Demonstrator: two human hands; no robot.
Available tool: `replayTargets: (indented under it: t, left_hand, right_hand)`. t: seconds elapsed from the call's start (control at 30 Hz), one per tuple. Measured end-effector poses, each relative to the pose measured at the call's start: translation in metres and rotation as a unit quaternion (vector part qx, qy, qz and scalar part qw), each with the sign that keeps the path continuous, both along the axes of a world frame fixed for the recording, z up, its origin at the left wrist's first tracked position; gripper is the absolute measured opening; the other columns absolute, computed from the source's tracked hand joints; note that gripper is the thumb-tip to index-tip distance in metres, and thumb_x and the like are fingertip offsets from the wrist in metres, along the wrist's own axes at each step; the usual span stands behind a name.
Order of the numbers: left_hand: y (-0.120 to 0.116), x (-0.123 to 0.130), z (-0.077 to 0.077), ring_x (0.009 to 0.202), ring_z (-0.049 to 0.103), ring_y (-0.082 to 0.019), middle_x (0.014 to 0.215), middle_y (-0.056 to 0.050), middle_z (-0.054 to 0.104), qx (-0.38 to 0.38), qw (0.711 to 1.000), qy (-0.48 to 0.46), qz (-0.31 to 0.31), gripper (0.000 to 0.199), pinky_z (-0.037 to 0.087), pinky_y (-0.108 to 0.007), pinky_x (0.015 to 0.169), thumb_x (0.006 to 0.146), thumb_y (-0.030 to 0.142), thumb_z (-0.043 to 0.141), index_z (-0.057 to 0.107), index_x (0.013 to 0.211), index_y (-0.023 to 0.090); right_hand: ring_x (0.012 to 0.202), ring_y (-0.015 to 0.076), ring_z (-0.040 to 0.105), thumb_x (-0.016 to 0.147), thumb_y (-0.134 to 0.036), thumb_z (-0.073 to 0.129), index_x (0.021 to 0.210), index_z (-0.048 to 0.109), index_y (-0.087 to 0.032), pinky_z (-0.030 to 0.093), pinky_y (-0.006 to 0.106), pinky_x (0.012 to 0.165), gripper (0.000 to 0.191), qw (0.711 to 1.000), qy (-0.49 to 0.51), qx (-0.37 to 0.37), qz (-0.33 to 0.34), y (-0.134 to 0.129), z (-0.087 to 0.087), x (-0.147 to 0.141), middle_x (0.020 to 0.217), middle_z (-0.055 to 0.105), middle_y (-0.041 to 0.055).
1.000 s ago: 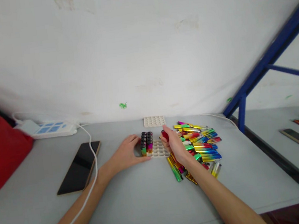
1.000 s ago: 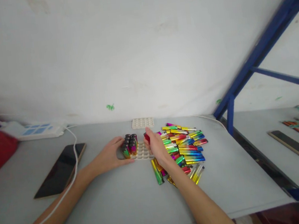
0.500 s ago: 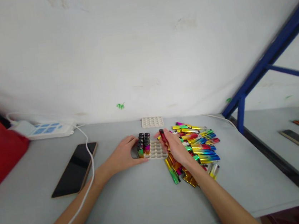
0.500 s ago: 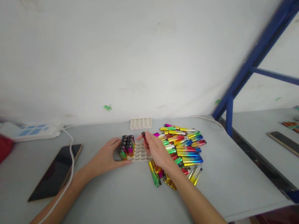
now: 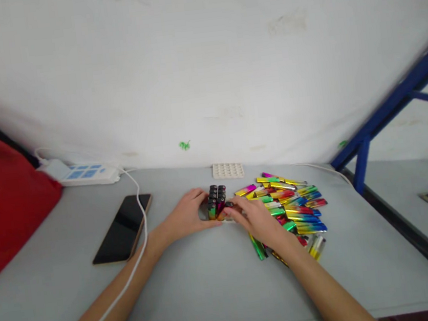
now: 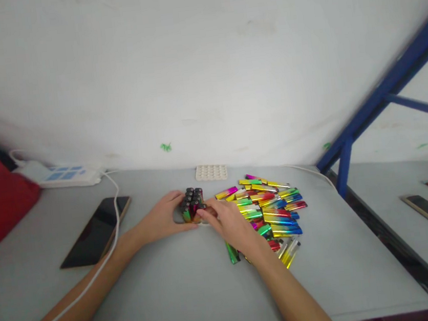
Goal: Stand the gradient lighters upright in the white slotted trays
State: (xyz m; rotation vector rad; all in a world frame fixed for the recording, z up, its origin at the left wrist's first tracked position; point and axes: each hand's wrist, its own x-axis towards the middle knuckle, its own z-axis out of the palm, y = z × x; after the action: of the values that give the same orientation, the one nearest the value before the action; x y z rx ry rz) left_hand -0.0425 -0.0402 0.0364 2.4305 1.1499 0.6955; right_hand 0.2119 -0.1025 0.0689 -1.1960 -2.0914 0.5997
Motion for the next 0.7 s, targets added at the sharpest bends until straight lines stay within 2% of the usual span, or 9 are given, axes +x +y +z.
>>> replayTargets:
  t: [0.1,0.23,0.33,0.47,0.57,0.63,0.7]
  left_hand:
    - [0.0,0.0,-0.001,0.121,0.072,-0.039,0.127,-0.013,0.076,0.0,1.0,-0.001,0.002,0.064,0.06,-0.051,0.11,0.074,0.071,0.094,0.074,0.114,0.024]
    - [0.001,0.0,-0.003,0.121,0.072,-0.038,0.127,-0.013,0.076,0.0,1.0,0.007,0.002,0.067,0.059,-0.05,0.11,0.075,0.071,0.093,0.073,0.116,0.022]
    - [0.002,0.0,-0.003,0.121,0.071,-0.038,0.127,-0.013,0.076,0.002,1.0,0.011,0.002,0.066,0.058,-0.051,0.111,0.076,0.07,0.093,0.073,0.117,0.022]
    - [0.002,0.001,-0.001,0.118,0.071,-0.038,0.122,-0.012,0.076,-0.003,1.0,0.008,0.006,0.058,0.059,-0.051,0.107,0.076,0.066,0.093,0.073,0.111,0.023]
    - [0.001,0.001,0.003,0.117,0.072,-0.037,0.121,-0.012,0.076,-0.019,1.0,0.006,0.006,0.056,0.059,-0.05,0.107,0.079,0.064,0.091,0.073,0.113,0.023]
    - [0.0,0.001,0.004,0.119,0.072,-0.037,0.124,-0.012,0.076,-0.027,1.0,0.004,0.01,0.057,0.059,-0.051,0.109,0.078,0.063,0.091,0.074,0.115,0.023]
    - [-0.001,0.001,0.005,0.12,0.072,-0.038,0.126,-0.013,0.076,-0.028,1.0,0.002,0.014,0.058,0.059,-0.052,0.11,0.077,0.062,0.092,0.075,0.115,0.022]
  right_hand:
    - [0.089,0.025,0.078,0.116,-0.032,0.063,0.112,0.07,-0.021,0.053,0.031,0.078,0.014,0.996,-0.085,0.015,0.002,-0.002,0.002,-0.003,0.101,0.083,0.0085]
    - [0.094,0.0265,0.078,0.117,-0.031,0.063,0.115,0.071,-0.018,0.052,0.032,0.08,0.015,0.987,-0.158,0.032,0.004,-0.002,0.011,-0.002,0.107,0.083,0.0128]
    - [0.092,0.0257,0.078,0.117,-0.035,0.062,0.116,0.072,-0.018,0.051,0.031,0.078,0.019,0.98,-0.198,0.032,0.01,0.0,0.015,-0.004,0.105,0.084,0.0121]
    - [0.089,0.0259,0.079,0.116,-0.045,0.064,0.112,0.076,-0.019,0.049,0.032,0.081,0.029,0.967,-0.248,0.049,-0.036,-0.002,0.014,-0.015,0.097,0.085,0.0121]
    - [0.086,0.0243,0.077,0.114,-0.052,0.066,0.102,0.077,-0.02,0.048,0.032,0.08,0.036,0.974,-0.219,0.049,-0.04,-0.003,0.013,-0.016,0.091,0.084,0.0092]
    - [0.086,0.0237,0.077,0.114,-0.053,0.064,0.106,0.078,-0.021,0.049,0.032,0.079,0.036,0.984,-0.163,0.054,-0.049,-0.001,0.012,-0.004,0.092,0.083,0.0067]
    - [0.089,0.024,0.076,0.118,-0.048,0.057,0.112,0.078,-0.022,0.051,0.033,0.083,0.034,0.988,-0.107,0.073,-0.089,0.005,0.009,0.018,0.098,0.083,0.0066]
